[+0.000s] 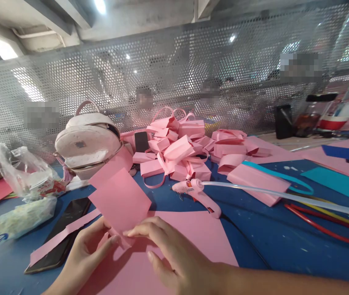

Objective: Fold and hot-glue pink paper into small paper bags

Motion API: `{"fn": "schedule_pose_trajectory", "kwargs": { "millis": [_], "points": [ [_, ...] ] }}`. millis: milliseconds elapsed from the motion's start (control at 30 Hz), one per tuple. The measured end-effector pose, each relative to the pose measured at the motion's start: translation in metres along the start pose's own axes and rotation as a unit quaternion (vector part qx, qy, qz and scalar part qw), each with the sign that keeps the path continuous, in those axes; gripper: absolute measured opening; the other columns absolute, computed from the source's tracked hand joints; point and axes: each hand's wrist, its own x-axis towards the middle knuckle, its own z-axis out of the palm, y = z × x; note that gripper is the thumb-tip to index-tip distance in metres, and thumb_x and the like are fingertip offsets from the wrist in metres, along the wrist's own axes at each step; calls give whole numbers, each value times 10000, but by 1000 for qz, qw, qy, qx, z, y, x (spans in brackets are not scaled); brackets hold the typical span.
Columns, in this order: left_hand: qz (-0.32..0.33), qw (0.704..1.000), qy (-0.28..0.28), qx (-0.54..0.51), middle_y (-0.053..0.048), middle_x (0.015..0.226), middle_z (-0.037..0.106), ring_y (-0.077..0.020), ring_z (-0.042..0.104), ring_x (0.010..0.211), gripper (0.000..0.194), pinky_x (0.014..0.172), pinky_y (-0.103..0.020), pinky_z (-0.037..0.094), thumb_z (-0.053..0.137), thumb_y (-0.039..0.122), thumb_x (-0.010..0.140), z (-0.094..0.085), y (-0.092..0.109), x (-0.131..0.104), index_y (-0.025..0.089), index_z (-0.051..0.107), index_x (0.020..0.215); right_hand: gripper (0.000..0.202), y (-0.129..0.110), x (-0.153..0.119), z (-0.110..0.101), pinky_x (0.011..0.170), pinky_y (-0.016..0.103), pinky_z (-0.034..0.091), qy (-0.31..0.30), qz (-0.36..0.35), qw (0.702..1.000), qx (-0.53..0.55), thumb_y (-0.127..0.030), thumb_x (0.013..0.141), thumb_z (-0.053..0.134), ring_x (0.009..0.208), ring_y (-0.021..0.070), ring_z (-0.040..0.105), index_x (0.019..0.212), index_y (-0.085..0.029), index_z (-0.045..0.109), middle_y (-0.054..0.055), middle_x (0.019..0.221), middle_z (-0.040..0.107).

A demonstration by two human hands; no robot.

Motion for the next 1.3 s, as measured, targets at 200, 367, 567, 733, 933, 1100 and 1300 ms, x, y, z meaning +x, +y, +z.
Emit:
{"fn": "schedule_pose_trajectory", "kwargs": {
  "millis": [200, 367, 567, 733, 933, 1100, 1300],
  "points": [
    [3, 1000, 14, 12, -23, 777, 663, -173, 611, 753, 291, 721, -246, 481, 629, 444, 944, 0, 1, 0, 182, 662, 821, 447, 1, -1, 0, 1096, 428, 469, -8, 3, 1000, 0, -92, 956, 419, 1233, 214, 587, 1359, -241, 541, 113, 1308, 617],
    [14, 1000, 1, 16, -29, 789, 689, -176, 633, 771, 284, 742, -247, 486, 614, 416, 959, 0, 5, 2, 184, 682, 810, 443, 3, -1, 1, 1093, 433, 473, -7, 3, 1000, 7, -92, 959, 416, 1216, 216, 591, 1357, -240, 542, 111, 1293, 614],
    [7, 1000, -3, 2, -35, 818, 705, -191, 654, 805, 289, 776, -261, 497, 608, 422, 960, 0, 8, 2, 187, 683, 809, 433, 3, -1, 3, 1099, 439, 467, -4, 12, 1000, 18, -99, 965, 407, 1219, 221, 591, 1351, -236, 550, 117, 1289, 619],
    [16, 1000, -4, 23, -37, 807, 704, -187, 650, 781, 271, 742, -255, 505, 613, 413, 958, -2, 5, 2, 185, 677, 827, 430, 2, 0, 4, 1108, 439, 456, -6, 14, 1000, 22, -104, 964, 408, 1225, 223, 594, 1344, -238, 558, 119, 1289, 620],
    [15, 1000, -10, 17, -42, 826, 701, -185, 644, 795, 265, 751, -256, 498, 602, 405, 969, -2, 4, 1, 184, 676, 842, 430, -2, 1, 1, 1104, 430, 456, -7, 6, 1000, 16, -94, 963, 410, 1224, 217, 590, 1343, -234, 554, 117, 1290, 620],
    [11, 1000, -3, 20, -31, 818, 685, -178, 633, 792, 267, 751, -253, 494, 611, 418, 962, -1, 2, 1, 186, 645, 835, 436, -5, 2, -1, 1090, 405, 466, -15, -5, 1000, -7, -79, 950, 410, 1206, 204, 588, 1333, -230, 555, 111, 1280, 621],
    [13, 1000, -4, 18, -15, 794, 665, -163, 619, 768, 271, 739, -240, 486, 610, 417, 965, -2, 2, 1, 190, 635, 819, 450, -6, 2, -1, 1085, 397, 469, -16, 1, 1000, -19, -62, 937, 405, 1209, 205, 589, 1327, -229, 552, 113, 1280, 625]
  ]
}}
